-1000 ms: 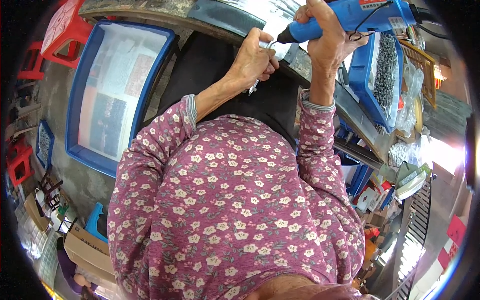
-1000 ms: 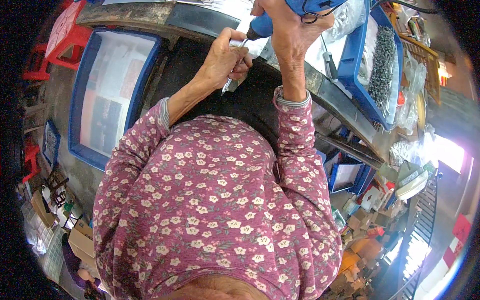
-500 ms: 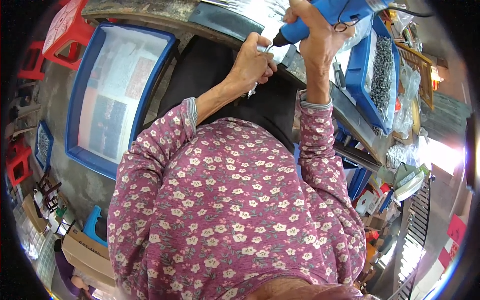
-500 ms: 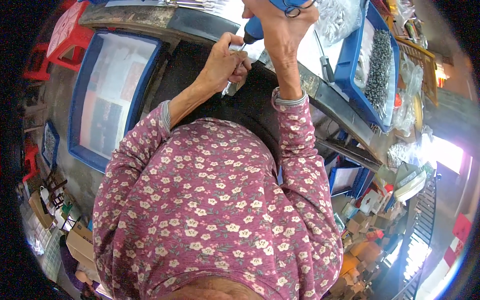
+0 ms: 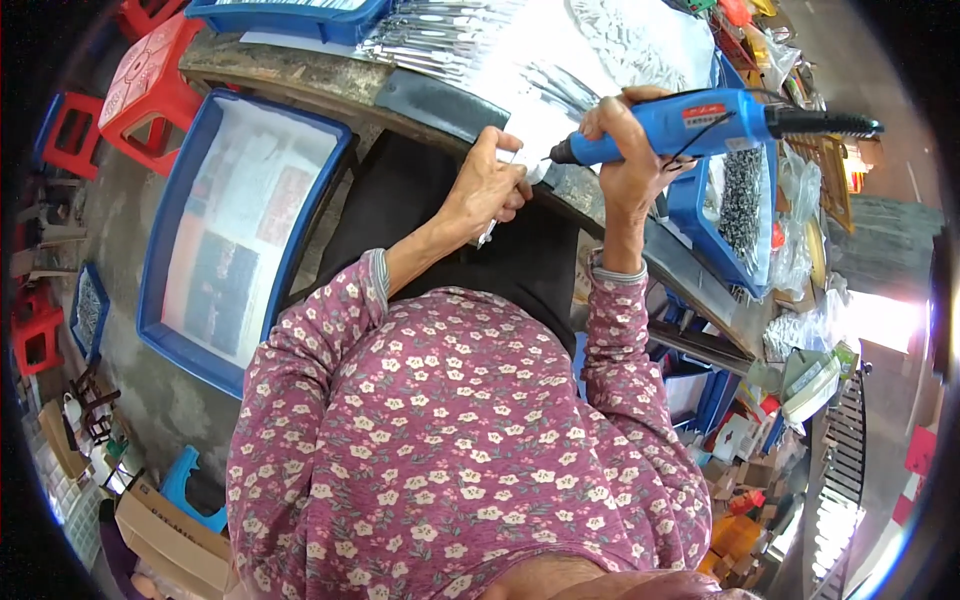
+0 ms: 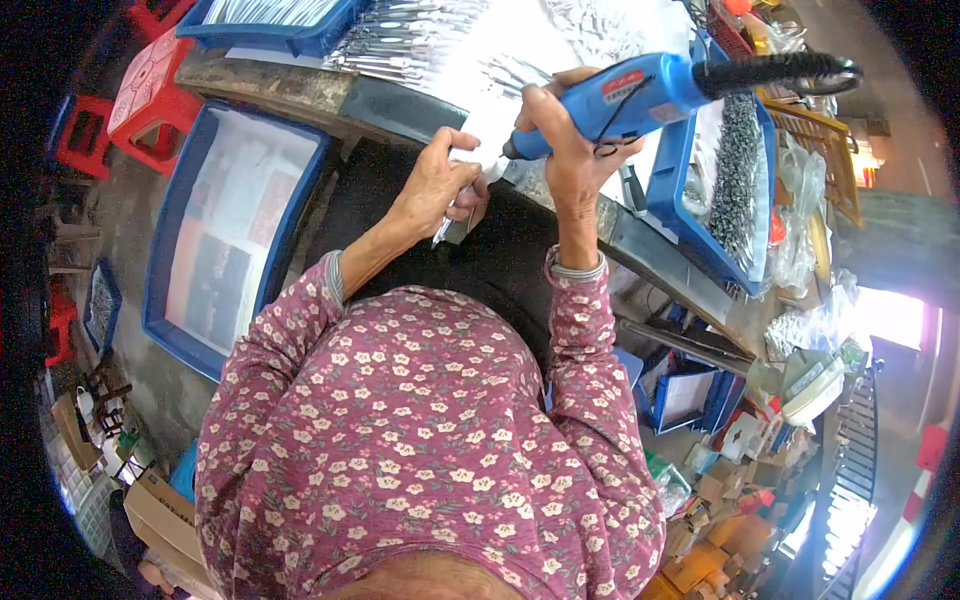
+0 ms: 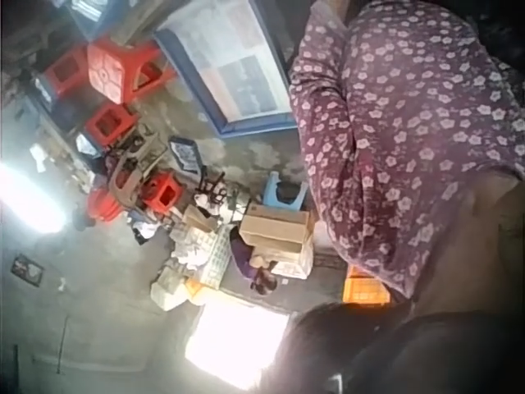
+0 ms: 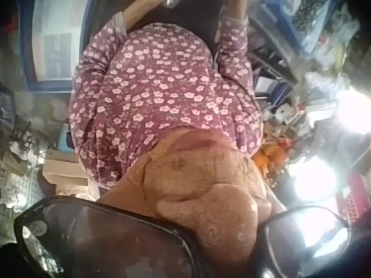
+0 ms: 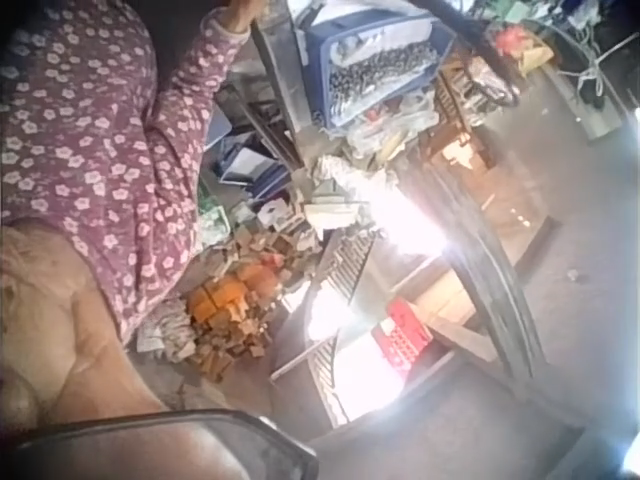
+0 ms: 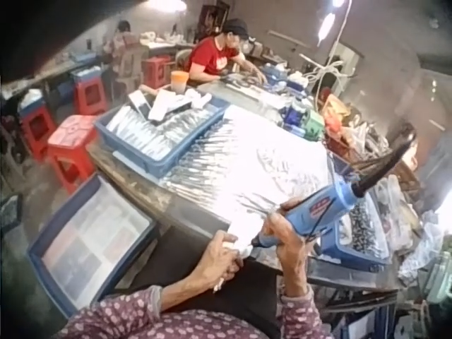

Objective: Assembling small metal components at a workshop bench using electric and manual tools.

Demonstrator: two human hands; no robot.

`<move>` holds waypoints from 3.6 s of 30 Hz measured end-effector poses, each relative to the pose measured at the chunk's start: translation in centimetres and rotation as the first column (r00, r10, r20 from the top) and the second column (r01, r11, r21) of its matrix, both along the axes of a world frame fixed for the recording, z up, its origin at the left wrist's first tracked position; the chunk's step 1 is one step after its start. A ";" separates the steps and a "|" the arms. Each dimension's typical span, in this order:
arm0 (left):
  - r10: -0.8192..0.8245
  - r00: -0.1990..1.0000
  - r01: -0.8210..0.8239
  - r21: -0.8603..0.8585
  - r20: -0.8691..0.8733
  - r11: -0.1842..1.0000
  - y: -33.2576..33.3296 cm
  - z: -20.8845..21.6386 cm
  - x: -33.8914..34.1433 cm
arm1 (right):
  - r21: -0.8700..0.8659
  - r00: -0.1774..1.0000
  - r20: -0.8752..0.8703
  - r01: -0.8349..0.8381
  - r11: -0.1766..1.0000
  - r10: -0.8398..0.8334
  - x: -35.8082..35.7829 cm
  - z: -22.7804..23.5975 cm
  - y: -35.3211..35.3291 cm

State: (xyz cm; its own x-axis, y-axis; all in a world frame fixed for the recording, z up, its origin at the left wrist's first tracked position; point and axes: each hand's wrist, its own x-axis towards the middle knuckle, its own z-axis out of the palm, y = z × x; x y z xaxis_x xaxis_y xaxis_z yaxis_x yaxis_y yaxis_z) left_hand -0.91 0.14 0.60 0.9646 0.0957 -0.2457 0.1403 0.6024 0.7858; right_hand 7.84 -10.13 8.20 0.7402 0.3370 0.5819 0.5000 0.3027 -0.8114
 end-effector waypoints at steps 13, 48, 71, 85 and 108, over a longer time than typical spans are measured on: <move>0.073 0.882 -0.447 0.779 0.465 0.441 1.0 4.5 7.2 | -0.043 0.978 -0.201 0.047 0.998 -0.055 -1.5 -0.9 -1.1; 0.128 0.880 -0.475 0.843 0.457 0.251 4.2 4.5 14.5 | 0.032 0.964 -0.207 0.176 0.984 -0.165 -2.1 -1.3 -0.1; -0.188 0.702 -0.700 0.616 0.687 -0.362 15.7 5.2 20.7 | 0.059 0.970 -0.200 0.156 0.986 -0.141 -2.3 -0.5 0.3; 0.267 0.522 -0.799 0.354 0.810 0.486 11.0 11.4 8.7 | 0.020 0.962 -0.242 0.137 0.990 -0.128 -1.8 -0.6 0.4; -0.051 0.996 0.032 0.243 0.075 0.969 0.0 0.6 0.6 | 0.214 0.993 -0.092 -0.052 0.975 0.074 0.2 1.0 0.6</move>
